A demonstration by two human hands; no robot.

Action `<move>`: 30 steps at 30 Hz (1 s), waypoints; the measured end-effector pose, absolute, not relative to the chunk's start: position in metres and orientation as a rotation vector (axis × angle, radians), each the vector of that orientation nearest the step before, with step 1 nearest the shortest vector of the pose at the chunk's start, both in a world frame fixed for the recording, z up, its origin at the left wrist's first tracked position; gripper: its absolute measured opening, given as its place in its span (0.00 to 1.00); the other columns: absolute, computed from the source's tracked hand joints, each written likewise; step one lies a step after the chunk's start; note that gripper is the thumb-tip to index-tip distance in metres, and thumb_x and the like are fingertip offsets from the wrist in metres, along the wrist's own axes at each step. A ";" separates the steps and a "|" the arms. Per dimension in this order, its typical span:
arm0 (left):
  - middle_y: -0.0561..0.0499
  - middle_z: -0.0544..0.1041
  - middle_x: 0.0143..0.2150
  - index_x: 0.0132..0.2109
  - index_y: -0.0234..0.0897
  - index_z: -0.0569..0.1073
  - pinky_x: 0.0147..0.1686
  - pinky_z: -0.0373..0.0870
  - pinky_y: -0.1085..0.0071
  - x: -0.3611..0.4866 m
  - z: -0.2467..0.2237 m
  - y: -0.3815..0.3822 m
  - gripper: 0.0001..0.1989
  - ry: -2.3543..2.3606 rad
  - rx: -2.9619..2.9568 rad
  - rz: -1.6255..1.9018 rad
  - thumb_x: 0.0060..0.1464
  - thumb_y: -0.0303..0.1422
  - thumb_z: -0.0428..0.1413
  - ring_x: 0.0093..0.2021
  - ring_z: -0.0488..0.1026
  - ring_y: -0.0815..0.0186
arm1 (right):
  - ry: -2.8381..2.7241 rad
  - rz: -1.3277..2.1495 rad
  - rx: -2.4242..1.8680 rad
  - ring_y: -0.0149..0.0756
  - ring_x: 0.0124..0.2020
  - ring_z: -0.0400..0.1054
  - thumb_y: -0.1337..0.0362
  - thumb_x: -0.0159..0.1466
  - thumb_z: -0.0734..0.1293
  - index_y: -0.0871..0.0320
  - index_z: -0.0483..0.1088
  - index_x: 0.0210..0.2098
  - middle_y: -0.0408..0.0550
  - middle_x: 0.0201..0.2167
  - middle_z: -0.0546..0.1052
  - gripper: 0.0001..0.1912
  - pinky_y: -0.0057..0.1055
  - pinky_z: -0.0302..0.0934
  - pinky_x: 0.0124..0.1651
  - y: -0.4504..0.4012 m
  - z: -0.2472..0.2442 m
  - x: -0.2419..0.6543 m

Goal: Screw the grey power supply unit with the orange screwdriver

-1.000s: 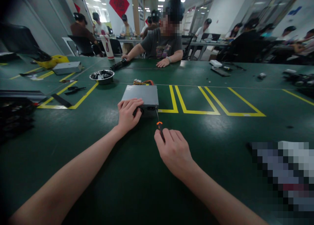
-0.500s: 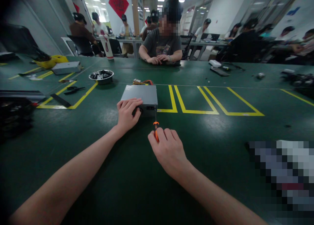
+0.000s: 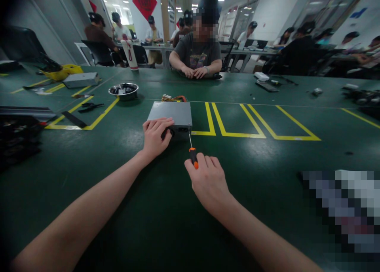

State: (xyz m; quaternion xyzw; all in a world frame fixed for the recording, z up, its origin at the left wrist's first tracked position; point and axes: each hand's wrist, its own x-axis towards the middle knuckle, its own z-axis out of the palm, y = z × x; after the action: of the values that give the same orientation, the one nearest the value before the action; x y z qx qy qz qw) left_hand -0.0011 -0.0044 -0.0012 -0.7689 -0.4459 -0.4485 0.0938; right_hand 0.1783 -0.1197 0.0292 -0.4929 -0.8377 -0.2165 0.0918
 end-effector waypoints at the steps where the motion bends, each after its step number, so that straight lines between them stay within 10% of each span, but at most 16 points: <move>1: 0.55 0.74 0.49 0.45 0.45 0.69 0.52 0.53 0.59 -0.001 -0.001 -0.004 0.13 -1.326 -2.284 -1.331 0.53 0.27 0.49 0.52 0.67 0.63 | -2.482 -0.609 -1.453 0.36 0.32 0.63 0.67 0.59 0.61 0.59 0.69 0.40 0.50 0.32 0.70 0.09 0.31 0.52 0.35 -0.119 0.029 0.179; 5: 0.54 0.74 0.49 0.45 0.45 0.70 0.52 0.52 0.59 -0.001 -0.001 -0.004 0.14 -1.337 -2.291 -1.336 0.53 0.27 0.49 0.52 0.67 0.62 | -2.341 -0.504 -1.442 0.32 0.26 0.63 0.52 0.62 0.58 0.67 0.65 0.46 0.49 0.28 0.71 0.24 0.30 0.53 0.31 -0.115 0.031 0.182; 13: 0.55 0.74 0.49 0.45 0.44 0.69 0.52 0.53 0.59 -0.002 -0.002 -0.004 0.13 -1.330 -2.292 -1.332 0.53 0.27 0.48 0.52 0.66 0.63 | -2.484 -0.801 -1.319 0.35 0.30 0.64 0.72 0.59 0.60 0.62 0.68 0.45 0.49 0.31 0.72 0.14 0.33 0.52 0.36 -0.117 0.030 0.181; 19: 0.54 0.74 0.49 0.45 0.44 0.70 0.52 0.53 0.58 -0.001 -0.002 -0.004 0.14 -1.368 -2.287 -1.312 0.53 0.27 0.48 0.52 0.66 0.61 | -2.350 -0.645 -1.385 0.34 0.26 0.63 0.50 0.62 0.58 0.67 0.67 0.44 0.48 0.26 0.71 0.25 0.31 0.51 0.33 -0.115 0.034 0.181; 30: 0.55 0.74 0.49 0.45 0.45 0.70 0.52 0.52 0.59 -0.001 -0.001 -0.004 0.14 -1.351 -2.306 -1.326 0.53 0.26 0.48 0.52 0.66 0.62 | -2.621 -0.721 -1.386 0.37 0.31 0.64 0.73 0.54 0.63 0.59 0.70 0.37 0.50 0.31 0.71 0.11 0.36 0.51 0.41 -0.114 0.034 0.183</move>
State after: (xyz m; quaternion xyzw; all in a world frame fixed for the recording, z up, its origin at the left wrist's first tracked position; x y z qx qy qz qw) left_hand -0.0011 -0.0040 -0.0015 -0.7704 -0.4516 -0.4430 0.0791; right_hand 0.1827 -0.1140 0.0338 -0.4537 -0.8581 -0.2361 0.0453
